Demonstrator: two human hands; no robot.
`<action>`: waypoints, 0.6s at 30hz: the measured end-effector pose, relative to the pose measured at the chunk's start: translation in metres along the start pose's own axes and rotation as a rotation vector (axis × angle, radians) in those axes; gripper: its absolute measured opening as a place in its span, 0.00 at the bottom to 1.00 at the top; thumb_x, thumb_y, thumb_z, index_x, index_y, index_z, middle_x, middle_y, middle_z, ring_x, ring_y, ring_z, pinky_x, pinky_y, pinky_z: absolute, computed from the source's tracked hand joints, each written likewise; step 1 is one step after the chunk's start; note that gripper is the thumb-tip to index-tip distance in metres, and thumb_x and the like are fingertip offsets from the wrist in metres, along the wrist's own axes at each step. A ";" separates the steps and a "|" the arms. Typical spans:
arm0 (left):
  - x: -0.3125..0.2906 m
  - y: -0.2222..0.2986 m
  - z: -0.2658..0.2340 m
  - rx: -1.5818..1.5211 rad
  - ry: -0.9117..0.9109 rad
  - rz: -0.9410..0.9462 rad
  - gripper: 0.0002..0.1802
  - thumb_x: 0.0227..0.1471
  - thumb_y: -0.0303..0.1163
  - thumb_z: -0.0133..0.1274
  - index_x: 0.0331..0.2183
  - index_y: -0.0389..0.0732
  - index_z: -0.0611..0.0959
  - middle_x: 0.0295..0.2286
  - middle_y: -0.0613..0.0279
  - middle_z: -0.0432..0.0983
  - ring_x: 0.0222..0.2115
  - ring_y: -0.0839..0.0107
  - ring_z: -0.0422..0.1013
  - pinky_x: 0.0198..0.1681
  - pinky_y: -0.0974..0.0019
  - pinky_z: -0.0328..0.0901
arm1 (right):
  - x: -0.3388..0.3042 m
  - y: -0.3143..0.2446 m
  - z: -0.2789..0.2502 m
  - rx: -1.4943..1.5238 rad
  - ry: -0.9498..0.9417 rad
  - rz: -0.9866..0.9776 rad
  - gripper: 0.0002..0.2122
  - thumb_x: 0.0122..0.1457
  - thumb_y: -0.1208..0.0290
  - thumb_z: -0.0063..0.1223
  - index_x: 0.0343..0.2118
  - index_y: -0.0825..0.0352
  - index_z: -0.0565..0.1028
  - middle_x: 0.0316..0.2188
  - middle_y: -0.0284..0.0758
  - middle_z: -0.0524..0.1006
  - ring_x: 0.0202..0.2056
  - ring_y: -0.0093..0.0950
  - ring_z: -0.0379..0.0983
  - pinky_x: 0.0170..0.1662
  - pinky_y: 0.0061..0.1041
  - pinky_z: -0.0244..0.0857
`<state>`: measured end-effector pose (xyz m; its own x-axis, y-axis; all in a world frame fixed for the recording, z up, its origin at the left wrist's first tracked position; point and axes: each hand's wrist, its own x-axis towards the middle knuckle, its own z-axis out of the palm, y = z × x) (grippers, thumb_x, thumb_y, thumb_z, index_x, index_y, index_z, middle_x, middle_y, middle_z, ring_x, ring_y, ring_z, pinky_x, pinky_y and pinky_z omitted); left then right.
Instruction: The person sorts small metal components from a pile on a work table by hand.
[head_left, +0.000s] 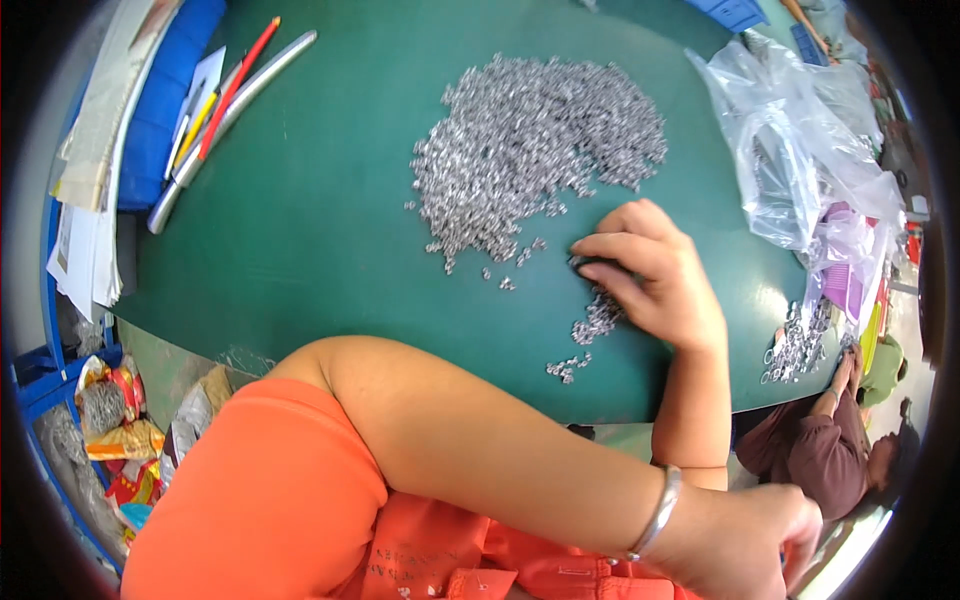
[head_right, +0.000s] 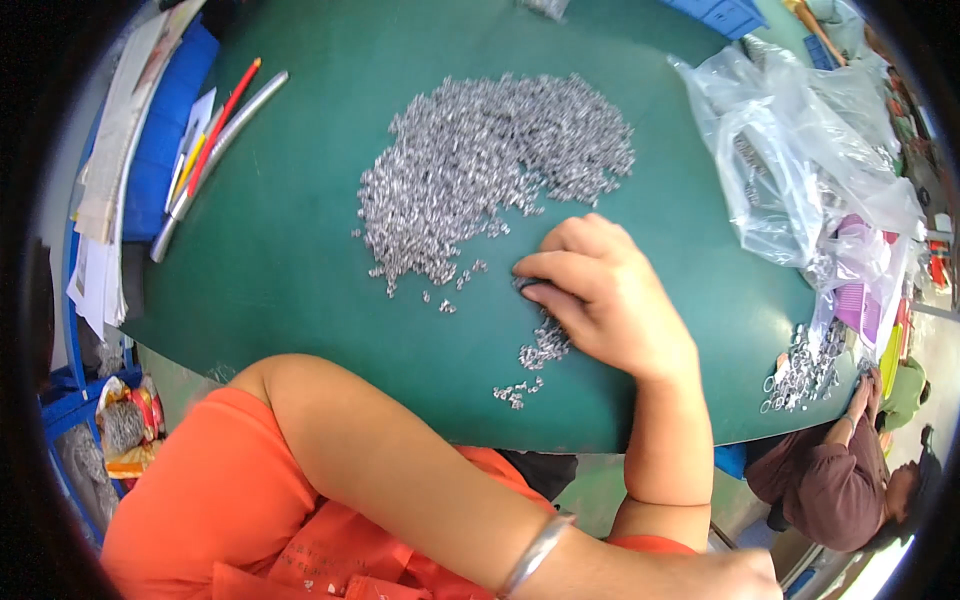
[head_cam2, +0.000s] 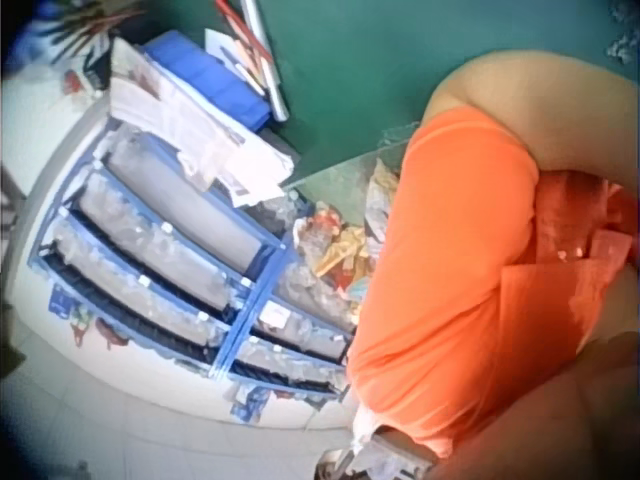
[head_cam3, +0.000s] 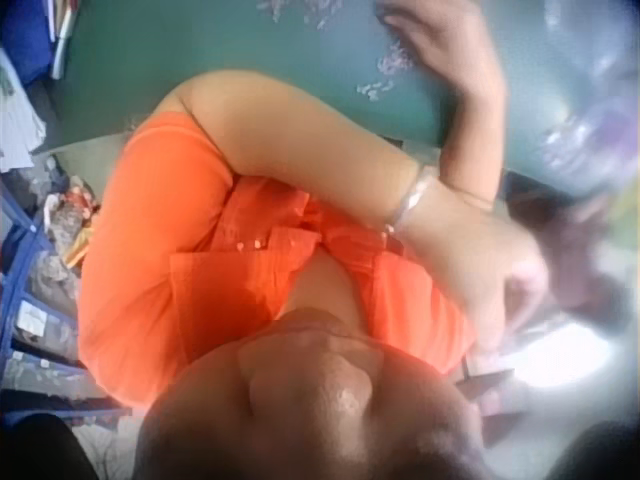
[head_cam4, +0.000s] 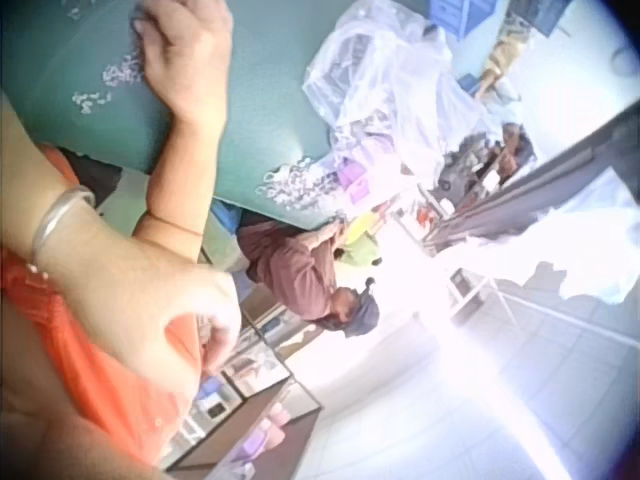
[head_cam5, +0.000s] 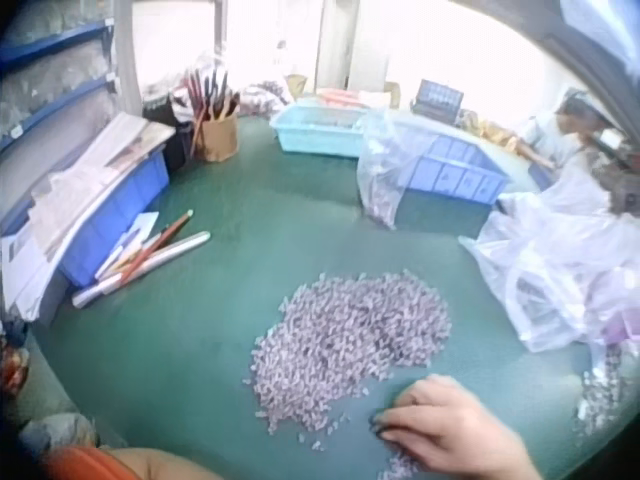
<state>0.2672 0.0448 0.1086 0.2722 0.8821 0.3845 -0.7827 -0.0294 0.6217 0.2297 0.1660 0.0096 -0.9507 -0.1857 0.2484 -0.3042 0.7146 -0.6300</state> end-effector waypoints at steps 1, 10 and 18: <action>0.003 -0.019 -0.005 0.252 0.066 0.092 0.17 0.46 0.32 0.66 0.39 0.38 0.83 0.38 0.56 0.80 0.40 0.63 0.76 0.44 0.63 0.68 | 0.002 0.000 0.002 -0.054 -0.016 -0.024 0.07 0.47 0.79 0.64 0.31 0.65 0.80 0.28 0.33 0.74 0.33 0.37 0.71 0.40 0.34 0.64; -0.135 0.085 -0.103 2.121 1.016 0.167 0.07 0.46 0.23 0.61 0.31 0.41 0.82 0.44 0.52 0.78 0.45 0.52 0.74 0.51 0.55 0.66 | -0.013 0.010 -0.005 -0.011 0.073 0.063 0.03 0.51 0.78 0.62 0.30 0.67 0.81 0.28 0.34 0.75 0.34 0.37 0.71 0.41 0.35 0.68; -0.207 0.095 -0.148 2.090 1.290 -0.341 0.16 0.59 0.31 0.55 0.49 0.44 0.81 0.55 0.60 0.75 0.61 0.60 0.66 0.65 0.40 0.48 | -0.009 0.014 -0.012 0.012 0.094 0.075 0.04 0.50 0.80 0.62 0.30 0.67 0.81 0.29 0.35 0.76 0.34 0.37 0.73 0.40 0.35 0.69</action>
<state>0.0533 -0.0713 -0.0127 -0.7114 0.6528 0.2603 0.6934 0.5918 0.4110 0.2349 0.1859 0.0075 -0.9612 -0.0678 0.2676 -0.2337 0.7158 -0.6581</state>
